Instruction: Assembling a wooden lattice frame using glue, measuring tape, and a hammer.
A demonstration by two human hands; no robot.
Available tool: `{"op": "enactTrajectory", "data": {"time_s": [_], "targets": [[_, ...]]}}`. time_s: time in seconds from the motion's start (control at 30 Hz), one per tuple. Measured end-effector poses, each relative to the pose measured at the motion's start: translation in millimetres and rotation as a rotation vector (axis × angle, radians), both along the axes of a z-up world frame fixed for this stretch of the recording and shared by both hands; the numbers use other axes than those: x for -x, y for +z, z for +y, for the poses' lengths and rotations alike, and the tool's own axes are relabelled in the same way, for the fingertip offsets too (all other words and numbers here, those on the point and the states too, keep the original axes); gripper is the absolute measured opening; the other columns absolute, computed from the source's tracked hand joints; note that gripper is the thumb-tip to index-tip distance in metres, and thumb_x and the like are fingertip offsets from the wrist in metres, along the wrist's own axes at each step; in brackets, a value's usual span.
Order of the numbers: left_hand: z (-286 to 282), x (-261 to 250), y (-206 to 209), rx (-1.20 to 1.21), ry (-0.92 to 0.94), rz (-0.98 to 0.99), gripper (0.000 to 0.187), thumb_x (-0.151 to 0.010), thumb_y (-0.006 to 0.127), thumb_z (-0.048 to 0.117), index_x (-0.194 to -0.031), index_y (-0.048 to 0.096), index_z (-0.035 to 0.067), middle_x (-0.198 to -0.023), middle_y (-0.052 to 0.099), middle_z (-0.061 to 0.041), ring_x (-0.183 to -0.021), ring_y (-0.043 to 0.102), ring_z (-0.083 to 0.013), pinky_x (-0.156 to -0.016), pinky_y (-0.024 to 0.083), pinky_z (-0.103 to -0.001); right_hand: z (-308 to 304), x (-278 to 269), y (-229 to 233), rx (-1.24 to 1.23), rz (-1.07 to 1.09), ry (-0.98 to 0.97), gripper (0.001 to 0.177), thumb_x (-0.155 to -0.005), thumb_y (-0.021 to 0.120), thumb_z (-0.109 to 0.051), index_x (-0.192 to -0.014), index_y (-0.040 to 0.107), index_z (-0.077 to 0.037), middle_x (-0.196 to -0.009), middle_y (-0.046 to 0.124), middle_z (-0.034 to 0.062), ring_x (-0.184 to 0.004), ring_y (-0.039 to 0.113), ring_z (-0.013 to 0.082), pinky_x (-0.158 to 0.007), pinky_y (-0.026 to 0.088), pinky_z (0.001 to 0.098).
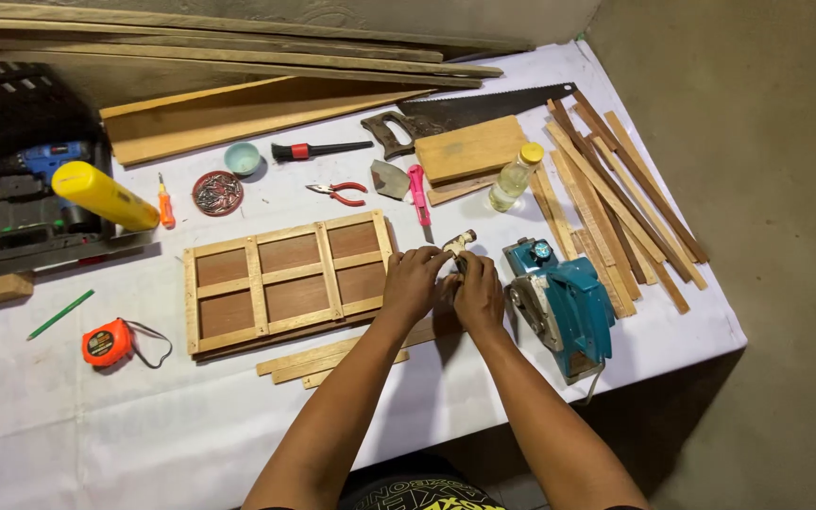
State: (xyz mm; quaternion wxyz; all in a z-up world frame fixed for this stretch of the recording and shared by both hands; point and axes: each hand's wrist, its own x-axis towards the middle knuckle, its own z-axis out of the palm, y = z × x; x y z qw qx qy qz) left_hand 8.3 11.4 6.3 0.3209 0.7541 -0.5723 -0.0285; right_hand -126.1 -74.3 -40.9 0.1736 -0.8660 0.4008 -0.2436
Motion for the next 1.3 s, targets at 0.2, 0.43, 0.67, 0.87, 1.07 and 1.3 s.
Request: {"op": "enactTrajectory", "data": {"time_s": [0.2, 0.43, 0.67, 0.87, 1.07, 1.3], "targets": [[53.8, -48.7, 18.2, 0.188, 0.092, -0.014, 0.037, -0.088, 0.079, 0.033, -0.122, 0.071, 0.019, -0.116, 0.069, -0.003, -0.109, 0.064, -0.0247, -0.093, 0.045, -0.042, 44.1, -56.1, 38.7, -0.086, -0.149, 0.132, 0.051, -0.088, 0.069, -0.007, -0.136, 0.054, -0.013, -0.125, 0.057, 0.016, -0.112, 0.062, 0.0392, -0.091, 0.053, 0.0478], [154.1, -89.0, 24.6, 0.266, 0.128, 0.012, 0.053, -0.088, 0.077, 0.037, -0.135, 0.063, 0.016, -0.119, 0.067, -0.007, -0.107, 0.065, -0.0283, -0.091, 0.049, -0.042, 105.7, -94.2, 62.6, -0.292, -0.303, 0.322, 0.041, -0.092, 0.07, -0.013, -0.132, 0.062, -0.008, -0.114, 0.069, 0.0159, -0.102, 0.071, 0.0332, -0.087, 0.056, 0.0419], [194.1, -87.4, -34.9, -0.008, 0.283, 0.027, 0.05, -0.081, 0.082, 0.04, -0.126, 0.069, 0.022, -0.111, 0.068, -0.003, -0.104, 0.063, -0.026, -0.092, 0.042, -0.044, 124.7, -74.1, 50.9, -0.352, -0.241, 0.435, 0.031, -0.092, 0.074, -0.021, -0.119, 0.069, -0.004, -0.109, 0.075, 0.0144, -0.097, 0.075, 0.0301, -0.082, 0.059, 0.0393], [186.7, -83.0, -43.4, -0.035, 0.327, 0.028, 0.031, -0.086, 0.079, 0.038, -0.112, 0.077, 0.022, -0.105, 0.068, 0.0, -0.105, 0.058, -0.025, -0.098, 0.037, -0.044, 133.6, -72.6, 66.9, -0.279, -0.068, 0.443, 0.03, -0.096, 0.068, -0.024, -0.118, 0.068, -0.004, -0.105, 0.073, 0.0155, -0.093, 0.073, 0.0343, -0.078, 0.058, 0.0431], [183.7, -84.6, -41.9, -0.072, 0.351, 0.087, 0.026, -0.084, 0.08, 0.038, -0.105, 0.081, 0.022, -0.103, 0.068, 0.0, -0.105, 0.057, -0.0248, -0.099, 0.037, -0.045, 136.3, -73.1, 67.8, -0.272, 0.036, 0.438, 0.033, -0.096, 0.068, -0.027, -0.121, 0.065, -0.005, -0.101, 0.072, 0.0159, -0.09, 0.072, 0.0355, -0.077, 0.057, 0.0451], [181.3, -86.3, -42.0, -0.059, 0.359, 0.125, 0.027, -0.079, 0.083, 0.042, -0.101, 0.082, 0.026, -0.099, 0.068, 0.002, -0.1, 0.06, -0.0233, -0.097, 0.04, -0.044, 141.5, -78.2, 91.8, -0.179, -0.221, 0.501, 0.029, -0.099, 0.066, -0.018, -0.123, 0.063, -0.003, -0.101, 0.071, 0.0158, -0.083, 0.074, 0.0319, -0.068, 0.059, 0.0398]]}}
